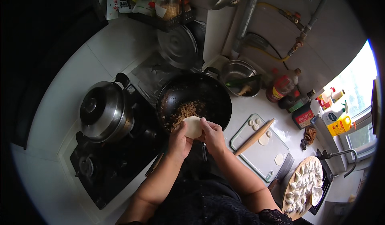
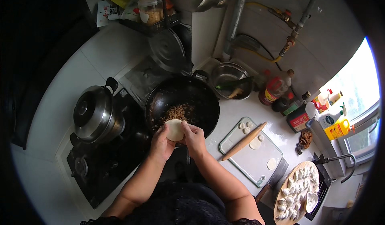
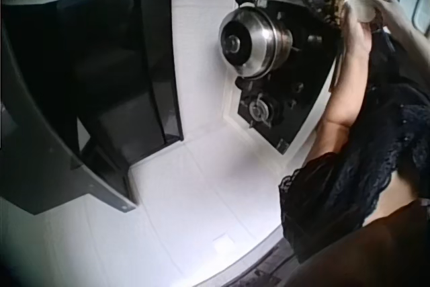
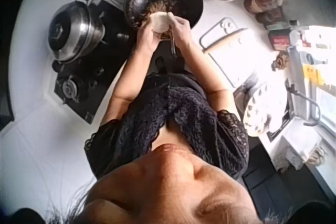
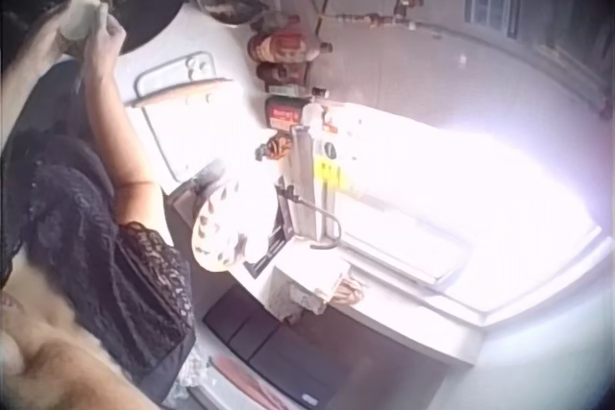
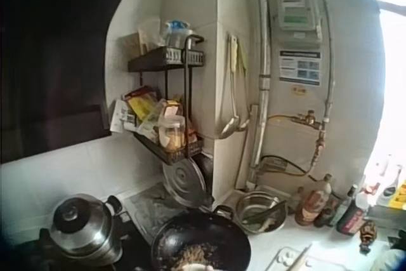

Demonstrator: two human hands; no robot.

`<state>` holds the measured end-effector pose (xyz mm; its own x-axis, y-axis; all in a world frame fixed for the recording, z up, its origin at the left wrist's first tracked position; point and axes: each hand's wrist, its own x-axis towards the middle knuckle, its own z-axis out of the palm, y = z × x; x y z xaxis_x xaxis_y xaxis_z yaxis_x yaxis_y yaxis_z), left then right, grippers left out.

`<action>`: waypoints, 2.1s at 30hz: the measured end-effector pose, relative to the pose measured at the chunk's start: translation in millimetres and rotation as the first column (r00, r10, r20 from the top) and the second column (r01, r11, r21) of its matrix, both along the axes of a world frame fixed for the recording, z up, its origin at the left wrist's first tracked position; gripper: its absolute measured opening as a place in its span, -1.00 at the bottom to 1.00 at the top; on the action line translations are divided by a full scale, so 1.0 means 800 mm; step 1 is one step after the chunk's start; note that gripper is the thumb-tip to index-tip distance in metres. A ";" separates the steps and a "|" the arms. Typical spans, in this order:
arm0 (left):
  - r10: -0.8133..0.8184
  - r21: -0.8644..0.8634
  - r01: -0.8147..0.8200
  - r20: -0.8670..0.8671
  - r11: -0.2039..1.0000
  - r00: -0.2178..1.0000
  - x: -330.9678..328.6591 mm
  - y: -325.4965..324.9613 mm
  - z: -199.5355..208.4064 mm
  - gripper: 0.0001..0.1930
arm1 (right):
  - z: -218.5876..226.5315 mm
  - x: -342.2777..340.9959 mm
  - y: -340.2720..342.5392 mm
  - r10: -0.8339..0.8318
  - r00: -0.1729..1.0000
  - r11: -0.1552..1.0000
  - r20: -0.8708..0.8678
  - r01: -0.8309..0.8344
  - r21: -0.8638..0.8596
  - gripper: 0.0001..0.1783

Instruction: The person prepares dumplings by scooping cooked filling from a wok into dough wrappers using chopsticks. They fold the wrappers by hand and place the finished dumplings onto a wooden tray. The person also uses a rolling pin to flatten dough balls into circular wrappers on a cutting board.

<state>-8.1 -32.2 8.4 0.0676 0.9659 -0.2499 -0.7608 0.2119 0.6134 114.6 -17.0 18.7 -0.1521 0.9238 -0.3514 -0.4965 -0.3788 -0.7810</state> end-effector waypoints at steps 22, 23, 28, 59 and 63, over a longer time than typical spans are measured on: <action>0.129 -0.186 -0.108 0.105 0.977 0.986 -0.059 0.041 -0.055 -0.64 | -0.046 0.106 -0.008 -0.382 -0.041 0.467 0.923 -0.871 0.154 -0.26; 0.149 -0.201 -0.126 0.103 0.971 0.983 -0.059 0.041 -0.055 -0.63 | -0.043 0.099 -0.016 -0.377 -0.038 0.425 0.925 -0.895 0.136 -0.24; 0.171 -0.225 -0.141 0.119 0.964 0.978 -0.060 0.036 -0.055 -0.61 | -0.086 0.055 -0.010 -0.373 0.188 0.323 0.909 -0.892 0.317 -0.62; 0.212 -0.287 -0.179 0.089 0.941 0.973 -0.075 0.005 -0.052 -0.63 | -0.102 0.070 0.112 -0.152 0.732 0.987 0.664 0.081 0.137 -0.72; 0.211 -0.301 -0.184 0.059 0.936 0.976 -0.071 0.009 -0.049 -0.63 | -0.128 0.050 0.105 -0.170 0.733 0.985 0.658 0.150 0.087 -0.69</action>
